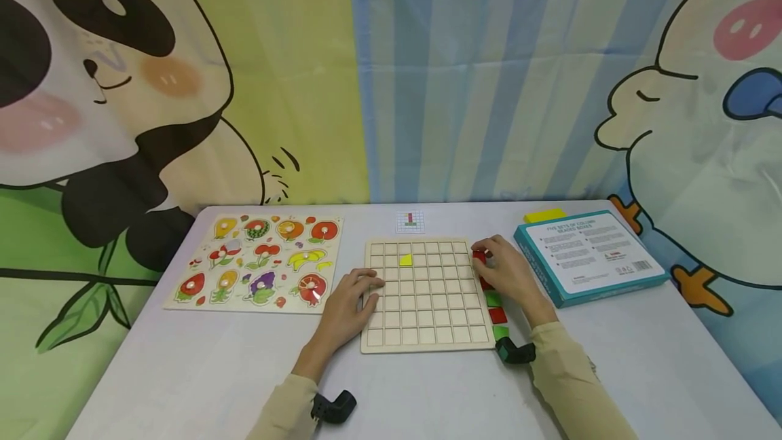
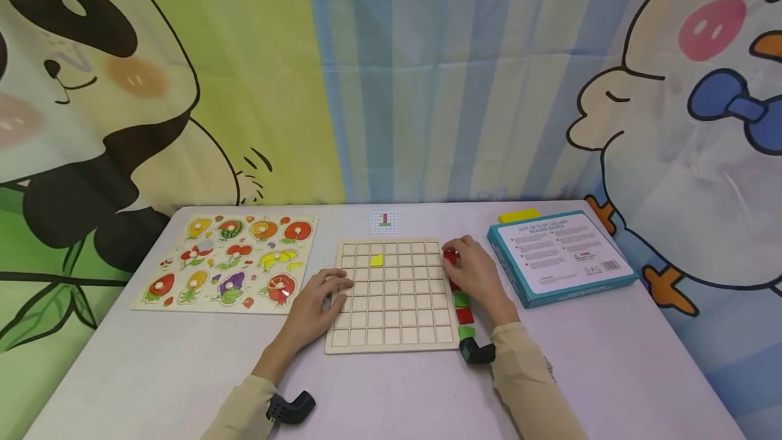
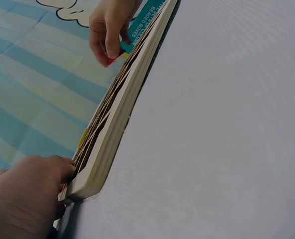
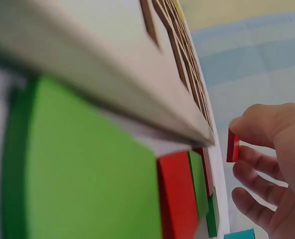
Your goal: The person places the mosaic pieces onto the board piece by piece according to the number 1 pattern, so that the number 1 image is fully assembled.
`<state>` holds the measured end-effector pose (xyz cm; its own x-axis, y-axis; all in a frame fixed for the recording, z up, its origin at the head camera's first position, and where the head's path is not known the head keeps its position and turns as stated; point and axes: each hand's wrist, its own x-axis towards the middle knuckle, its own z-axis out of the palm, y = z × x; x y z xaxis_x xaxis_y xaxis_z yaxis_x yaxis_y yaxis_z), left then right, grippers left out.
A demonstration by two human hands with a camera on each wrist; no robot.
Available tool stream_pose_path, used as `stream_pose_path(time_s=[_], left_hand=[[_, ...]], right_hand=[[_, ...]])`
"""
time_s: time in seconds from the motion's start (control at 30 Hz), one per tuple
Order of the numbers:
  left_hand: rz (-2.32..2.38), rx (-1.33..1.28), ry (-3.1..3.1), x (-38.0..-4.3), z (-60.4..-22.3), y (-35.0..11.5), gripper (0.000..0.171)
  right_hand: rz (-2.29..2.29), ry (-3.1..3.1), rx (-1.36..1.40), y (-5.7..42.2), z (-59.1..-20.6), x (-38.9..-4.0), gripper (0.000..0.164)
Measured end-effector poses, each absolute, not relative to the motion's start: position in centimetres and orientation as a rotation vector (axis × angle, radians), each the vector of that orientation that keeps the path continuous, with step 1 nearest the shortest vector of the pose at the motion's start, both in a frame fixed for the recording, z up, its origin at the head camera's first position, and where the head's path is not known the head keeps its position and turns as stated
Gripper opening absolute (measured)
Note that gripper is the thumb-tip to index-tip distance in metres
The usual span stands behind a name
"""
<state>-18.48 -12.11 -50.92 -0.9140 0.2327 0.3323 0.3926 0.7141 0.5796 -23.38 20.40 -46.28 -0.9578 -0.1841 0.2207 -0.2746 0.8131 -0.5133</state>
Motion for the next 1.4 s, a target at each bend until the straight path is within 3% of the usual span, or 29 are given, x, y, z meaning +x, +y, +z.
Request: stream_pose_path(time_s=[1.4], left_hand=[[-0.978, -0.526, -2.656, -18.4, -51.0, -12.1, 0.022]], right_hand=[[0.825, -2.859, 0.644, 13.7, -44.8, -24.4, 0.025]])
